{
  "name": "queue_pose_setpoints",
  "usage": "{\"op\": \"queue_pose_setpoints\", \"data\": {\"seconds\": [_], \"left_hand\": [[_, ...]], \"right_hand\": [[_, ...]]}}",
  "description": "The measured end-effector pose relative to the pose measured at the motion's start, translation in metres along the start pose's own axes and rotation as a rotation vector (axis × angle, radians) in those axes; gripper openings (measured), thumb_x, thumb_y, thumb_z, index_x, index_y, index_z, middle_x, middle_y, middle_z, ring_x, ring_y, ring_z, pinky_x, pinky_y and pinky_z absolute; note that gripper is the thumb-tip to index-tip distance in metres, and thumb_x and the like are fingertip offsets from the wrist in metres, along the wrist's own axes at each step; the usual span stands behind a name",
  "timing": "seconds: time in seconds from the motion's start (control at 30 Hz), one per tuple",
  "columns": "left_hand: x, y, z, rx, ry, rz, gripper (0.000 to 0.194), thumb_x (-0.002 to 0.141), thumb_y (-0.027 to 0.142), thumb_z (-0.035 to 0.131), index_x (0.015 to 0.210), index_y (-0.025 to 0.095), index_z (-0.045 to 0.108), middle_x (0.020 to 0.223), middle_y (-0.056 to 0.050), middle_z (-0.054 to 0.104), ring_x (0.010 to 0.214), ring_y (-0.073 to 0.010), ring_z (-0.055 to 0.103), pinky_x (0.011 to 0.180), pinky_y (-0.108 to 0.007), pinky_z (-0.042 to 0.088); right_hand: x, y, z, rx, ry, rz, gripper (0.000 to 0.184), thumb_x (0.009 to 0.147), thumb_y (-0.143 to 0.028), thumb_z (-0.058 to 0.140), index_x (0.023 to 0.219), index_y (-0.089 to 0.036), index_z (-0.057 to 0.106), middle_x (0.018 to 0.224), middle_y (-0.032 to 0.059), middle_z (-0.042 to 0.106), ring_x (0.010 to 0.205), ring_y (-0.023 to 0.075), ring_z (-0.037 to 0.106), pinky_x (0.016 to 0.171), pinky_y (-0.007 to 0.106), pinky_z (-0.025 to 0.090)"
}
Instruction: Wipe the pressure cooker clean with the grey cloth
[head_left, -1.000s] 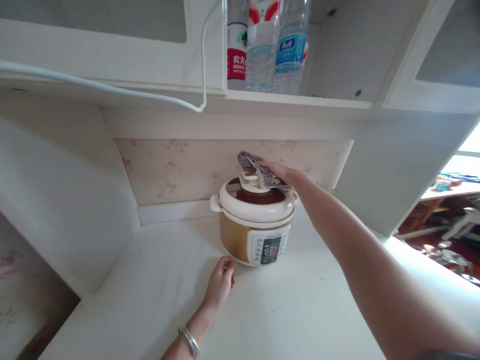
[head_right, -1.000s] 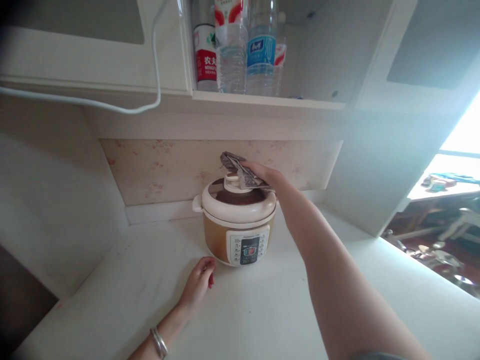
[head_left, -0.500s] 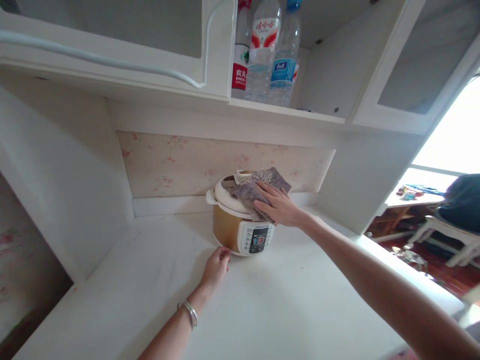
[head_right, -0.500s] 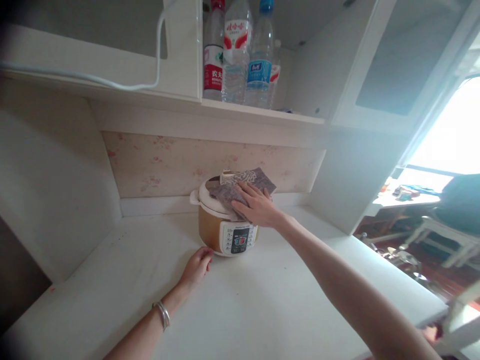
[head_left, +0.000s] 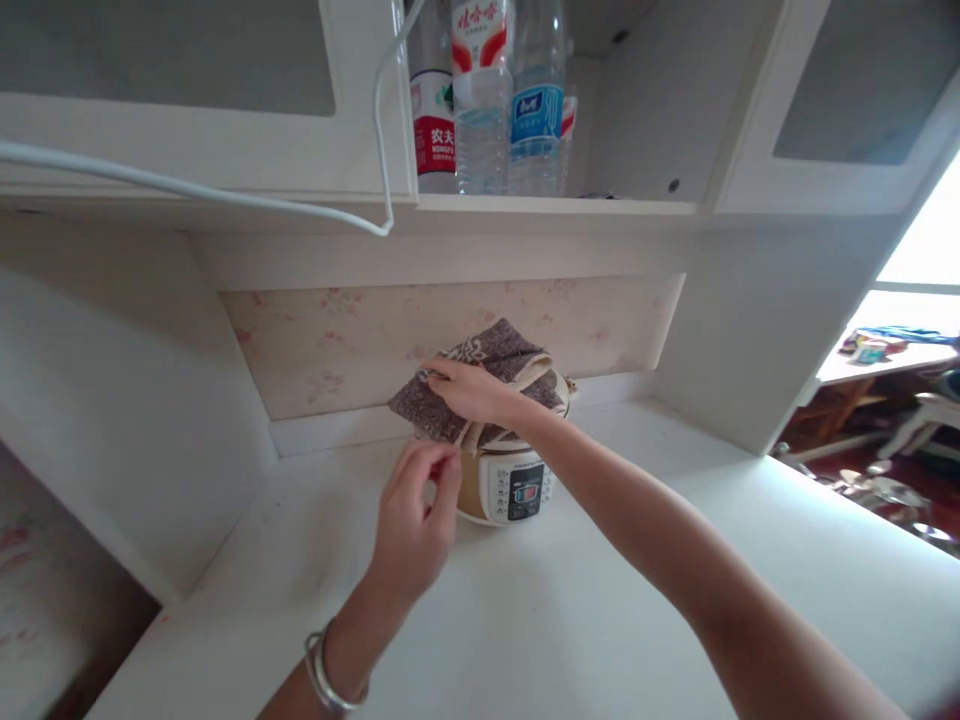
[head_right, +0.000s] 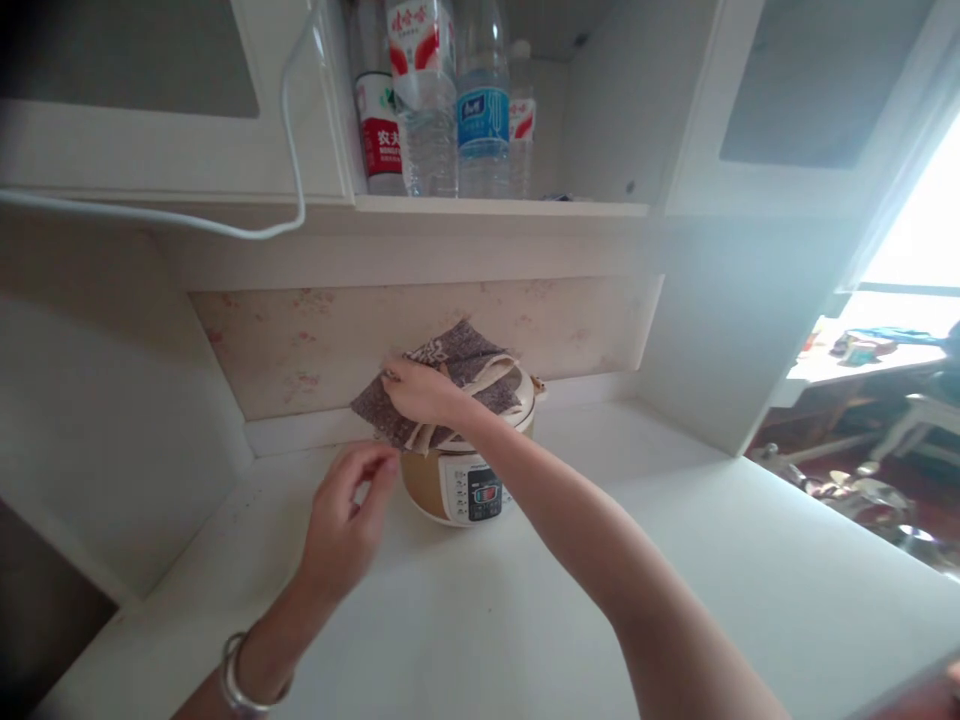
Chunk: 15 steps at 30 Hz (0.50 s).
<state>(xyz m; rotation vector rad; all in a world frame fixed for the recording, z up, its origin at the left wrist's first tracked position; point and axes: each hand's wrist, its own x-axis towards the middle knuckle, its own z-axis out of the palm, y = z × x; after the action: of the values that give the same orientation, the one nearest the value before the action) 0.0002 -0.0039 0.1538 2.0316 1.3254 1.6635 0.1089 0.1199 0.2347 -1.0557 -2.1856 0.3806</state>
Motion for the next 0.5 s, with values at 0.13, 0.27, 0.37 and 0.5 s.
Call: {"op": "queue_pose_setpoints", "data": {"seconds": [0.13,0.27,0.37,0.5], "left_hand": [[0.063,0.022,0.013,0.187,-0.163,0.175,0.037,0.094,0.037,0.04,0.124,0.018,0.05,0.13,-0.011,0.052,0.123,-0.0197,0.047,0.105,-0.033,0.036],[0.105,-0.004,0.037,0.529,-0.346,0.023,0.054,0.095,0.045,0.027,0.134,0.01,0.044,0.144,-0.017,0.041,0.135,-0.0264,0.036,0.109,-0.042,0.029],[0.133,-0.028,0.036,0.578,-0.439,-0.067,0.063,0.096,0.048,0.018,0.124,0.006,0.055,0.136,-0.02,0.051,0.129,-0.0268,0.044,0.107,-0.038,0.032],[0.169,-0.048,0.03,0.31,-0.538,-0.147,0.064,0.093,0.057,0.021,0.117,0.016,0.064,0.125,-0.011,0.062,0.116,-0.024,0.057,0.1,-0.034,0.04]], "right_hand": [[-0.023,0.024,-0.004,0.64,0.604,0.069,0.023,0.082,-0.026,0.05,0.101,-0.021,0.06,0.1,0.0029,0.065,0.094,0.017,0.061,0.088,0.033,0.047],[-0.091,0.054,-0.006,0.877,0.862,0.145,0.016,0.08,-0.033,0.055,0.092,-0.023,0.056,0.07,-0.0048,0.057,0.064,0.0117,0.057,0.068,0.026,0.047],[-0.155,0.083,-0.002,0.812,0.729,0.256,0.017,0.079,-0.036,0.06,0.088,-0.022,0.057,0.06,-0.0055,0.054,0.056,0.0119,0.053,0.06,0.025,0.042],[-0.22,0.131,0.012,0.677,0.36,0.516,0.022,0.078,-0.04,0.058,0.087,-0.02,0.058,0.057,-0.0041,0.053,0.056,0.0139,0.052,0.058,0.026,0.039]]}}
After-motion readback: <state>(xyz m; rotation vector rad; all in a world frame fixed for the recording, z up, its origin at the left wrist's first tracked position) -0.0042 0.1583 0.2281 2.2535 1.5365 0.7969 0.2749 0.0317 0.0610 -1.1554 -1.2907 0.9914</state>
